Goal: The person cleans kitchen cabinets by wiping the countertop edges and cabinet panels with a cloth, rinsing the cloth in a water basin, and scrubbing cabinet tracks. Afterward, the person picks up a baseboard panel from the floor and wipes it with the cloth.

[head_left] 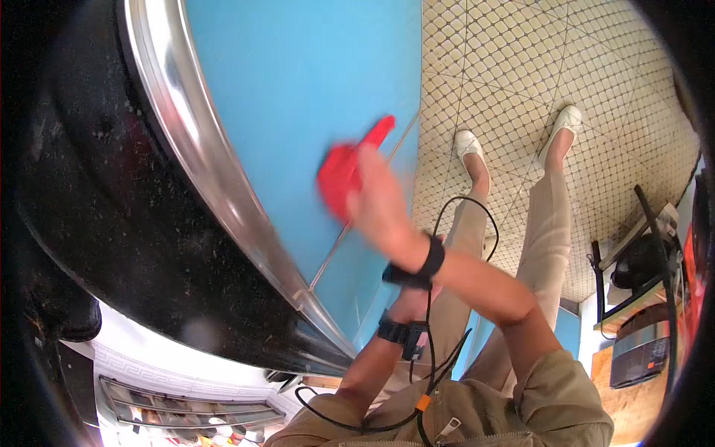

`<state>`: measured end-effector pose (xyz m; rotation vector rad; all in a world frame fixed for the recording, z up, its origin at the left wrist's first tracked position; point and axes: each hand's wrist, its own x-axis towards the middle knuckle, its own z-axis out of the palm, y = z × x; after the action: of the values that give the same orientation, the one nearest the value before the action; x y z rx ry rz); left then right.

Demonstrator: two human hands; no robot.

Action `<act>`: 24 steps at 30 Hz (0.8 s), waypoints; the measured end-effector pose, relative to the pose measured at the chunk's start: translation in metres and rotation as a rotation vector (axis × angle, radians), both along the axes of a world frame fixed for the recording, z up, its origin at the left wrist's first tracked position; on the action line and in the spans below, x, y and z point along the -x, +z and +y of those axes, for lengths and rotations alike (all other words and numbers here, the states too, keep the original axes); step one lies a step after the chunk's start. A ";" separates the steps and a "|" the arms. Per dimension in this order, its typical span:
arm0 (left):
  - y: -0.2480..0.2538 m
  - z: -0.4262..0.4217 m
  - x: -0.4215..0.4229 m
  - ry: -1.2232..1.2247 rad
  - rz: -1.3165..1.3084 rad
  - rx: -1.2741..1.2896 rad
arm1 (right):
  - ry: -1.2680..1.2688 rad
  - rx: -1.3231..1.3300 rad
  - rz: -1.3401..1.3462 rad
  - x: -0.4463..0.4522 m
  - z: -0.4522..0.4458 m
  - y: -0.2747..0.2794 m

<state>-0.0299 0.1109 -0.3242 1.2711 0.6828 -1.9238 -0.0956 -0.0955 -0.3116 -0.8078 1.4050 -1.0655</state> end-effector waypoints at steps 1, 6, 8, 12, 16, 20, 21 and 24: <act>-0.002 -0.002 0.001 -0.159 -0.103 -0.033 | 0.072 0.051 -0.095 -0.001 0.007 0.017; 0.016 -0.023 0.023 -0.235 -0.247 0.009 | -0.126 -0.017 -0.103 -0.006 -0.013 -0.025; -0.019 -0.004 0.006 -0.148 -0.206 -0.086 | -0.311 -0.116 0.081 -0.005 -0.035 -0.074; -0.001 -0.051 0.024 -0.201 -0.340 -0.155 | -0.195 -0.188 0.025 -0.037 -0.022 -0.120; -0.024 -0.035 0.003 -0.331 -0.305 -0.066 | -0.116 -0.084 0.000 -0.025 0.023 -0.009; -0.046 -0.018 0.017 -0.230 -0.115 -0.165 | 0.050 -0.119 -0.051 -0.016 0.015 -0.025; -0.053 -0.009 0.023 -0.067 -0.027 -0.180 | -0.018 -0.125 0.010 -0.023 0.001 -0.060; -0.066 -0.027 0.051 -0.026 0.022 -0.179 | -0.137 -0.228 -0.042 -0.036 -0.044 -0.197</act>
<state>-0.0806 0.0844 -0.3899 1.3746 0.8701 -1.9350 -0.0599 -0.1396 -0.5082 -0.5271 1.5309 -0.9978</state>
